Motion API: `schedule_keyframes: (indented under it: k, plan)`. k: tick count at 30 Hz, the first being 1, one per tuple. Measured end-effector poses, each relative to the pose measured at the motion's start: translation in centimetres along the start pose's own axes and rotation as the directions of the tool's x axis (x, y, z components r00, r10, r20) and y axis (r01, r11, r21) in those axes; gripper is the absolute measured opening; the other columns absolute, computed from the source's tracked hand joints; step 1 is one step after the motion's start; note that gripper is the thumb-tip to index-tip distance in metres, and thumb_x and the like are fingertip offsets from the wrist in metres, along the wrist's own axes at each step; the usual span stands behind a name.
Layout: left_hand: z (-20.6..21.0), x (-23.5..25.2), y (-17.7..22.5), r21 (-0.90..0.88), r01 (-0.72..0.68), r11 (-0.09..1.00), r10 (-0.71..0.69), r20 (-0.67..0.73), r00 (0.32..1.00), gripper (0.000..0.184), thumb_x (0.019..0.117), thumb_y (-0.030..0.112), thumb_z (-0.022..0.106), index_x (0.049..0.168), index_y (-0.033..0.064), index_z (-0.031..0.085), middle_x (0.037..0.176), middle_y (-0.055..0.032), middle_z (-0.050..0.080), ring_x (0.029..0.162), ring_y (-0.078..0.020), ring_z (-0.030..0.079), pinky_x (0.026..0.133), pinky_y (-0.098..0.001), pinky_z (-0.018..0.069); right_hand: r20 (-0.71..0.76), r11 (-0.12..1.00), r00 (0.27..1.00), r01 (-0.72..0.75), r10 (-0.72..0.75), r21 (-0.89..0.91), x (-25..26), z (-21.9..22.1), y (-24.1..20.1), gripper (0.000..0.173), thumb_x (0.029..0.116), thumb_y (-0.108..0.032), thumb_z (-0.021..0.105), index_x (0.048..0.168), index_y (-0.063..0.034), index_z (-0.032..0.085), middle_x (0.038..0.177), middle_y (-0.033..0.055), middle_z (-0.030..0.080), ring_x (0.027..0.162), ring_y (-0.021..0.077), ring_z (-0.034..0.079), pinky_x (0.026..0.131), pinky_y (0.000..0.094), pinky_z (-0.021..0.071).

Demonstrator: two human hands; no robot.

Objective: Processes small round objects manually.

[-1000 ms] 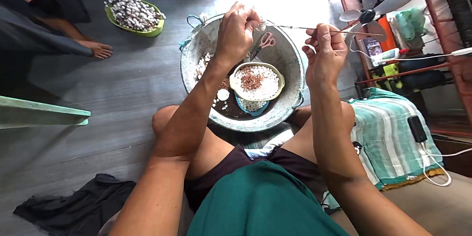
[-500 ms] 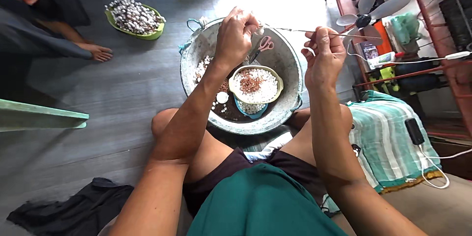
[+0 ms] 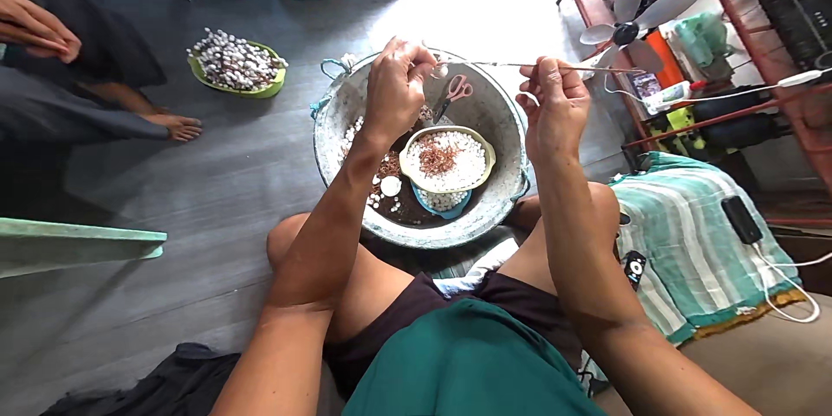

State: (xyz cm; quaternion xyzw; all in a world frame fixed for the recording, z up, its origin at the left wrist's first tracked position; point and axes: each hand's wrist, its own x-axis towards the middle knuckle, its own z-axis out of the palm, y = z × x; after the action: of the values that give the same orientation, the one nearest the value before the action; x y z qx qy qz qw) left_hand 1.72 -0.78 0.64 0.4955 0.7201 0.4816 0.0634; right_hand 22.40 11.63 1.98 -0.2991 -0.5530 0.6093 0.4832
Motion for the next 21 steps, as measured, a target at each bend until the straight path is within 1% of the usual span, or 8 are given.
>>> schedule_keyframes:
  k: [4, 7, 11, 14, 18, 21]
  plan:
    - [0.27, -0.11, -0.04, 0.003, -0.003, 1.0, 0.003, -0.001, 1.0, 0.014, 0.1, 0.013, 0.061, 0.103, 0.011, 0.074, 0.103, -0.0052, 0.065, 0.095, -0.0133, 0.064, 0.087, -0.0317, 0.053, 0.013, 1.0, 1.0, -0.018, 0.018, 0.01, -0.19, -0.09, -0.14, 0.019, 0.1084, -0.017, 0.053, 0.11, -0.0035, 0.065, 0.099, 0.0086, 0.074, 0.082, 0.0144, 0.07, 0.072, 0.0287, 0.0586]
    - [0.22, -0.15, -0.12, 0.01, 0.001, 1.0, -0.001, 0.005, 1.0, 0.014, 0.1001, 0.013, 0.061, 0.103, 0.0114, 0.074, 0.103, -0.0048, 0.065, 0.096, -0.0127, 0.064, 0.087, -0.0312, 0.0535, -0.006, 1.0, 1.0, 0.003, -0.003, 0.009, -0.01, -0.35, -0.05, 0.018, 0.1081, -0.017, 0.054, 0.11, -0.0031, 0.066, 0.099, 0.0093, 0.075, 0.083, 0.015, 0.07, 0.073, 0.0295, 0.0582]
    - [0.39, -0.09, -0.04, 0.007, -0.012, 1.0, 0.012, 0.014, 1.0, 0.015, 0.1001, 0.014, 0.06, 0.104, 0.0111, 0.074, 0.104, -0.0054, 0.066, 0.096, -0.0136, 0.065, 0.086, -0.0323, 0.0542, 0.02, 0.999, 1.0, 0.014, -0.014, -0.044, 0.04, -0.11, 0.42, 0.019, 0.1082, -0.016, 0.053, 0.11, -0.0027, 0.066, 0.098, 0.0086, 0.074, 0.082, 0.0151, 0.07, 0.072, 0.0296, 0.0591]
    - [0.28, -0.08, -0.05, 0.015, -0.007, 1.0, 0.007, 0.013, 1.0, 0.015, 0.1, 0.013, 0.06, 0.104, 0.0104, 0.074, 0.103, -0.0059, 0.066, 0.094, -0.0143, 0.065, 0.086, -0.0325, 0.0544, 0.007, 0.999, 1.0, 0.023, -0.023, -0.024, -0.01, -0.06, 0.04, 0.018, 0.108, -0.016, 0.053, 0.109, -0.003, 0.066, 0.098, 0.009, 0.074, 0.083, 0.0159, 0.07, 0.073, 0.0305, 0.059]
    - [0.16, -0.11, -0.01, 0.026, 0.003, 1.0, -0.003, 0.014, 1.0, 0.015, 0.1004, 0.014, 0.06, 0.104, 0.0108, 0.074, 0.102, -0.0052, 0.065, 0.093, -0.014, 0.064, 0.084, -0.0328, 0.0538, 0.042, 0.997, 0.997, 0.063, -0.062, -0.04, -0.11, 0.19, 0.06, 0.019, 0.1078, -0.015, 0.053, 0.107, -0.0026, 0.067, 0.096, 0.0087, 0.074, 0.081, 0.0156, 0.07, 0.071, 0.0308, 0.059]
    - [0.16, -0.01, 0.04, 0.034, 0.009, 0.999, -0.009, 0.002, 1.0, 0.014, 0.0998, 0.013, 0.061, 0.104, 0.0117, 0.074, 0.102, -0.0046, 0.065, 0.093, -0.0136, 0.064, 0.084, -0.0327, 0.0534, 0.03, 0.994, 0.995, 0.098, -0.096, -0.057, 0.03, 0.02, -0.1, 0.019, 0.1077, -0.014, 0.053, 0.107, -0.0015, 0.067, 0.097, 0.0097, 0.074, 0.081, 0.0166, 0.07, 0.071, 0.0311, 0.0586]
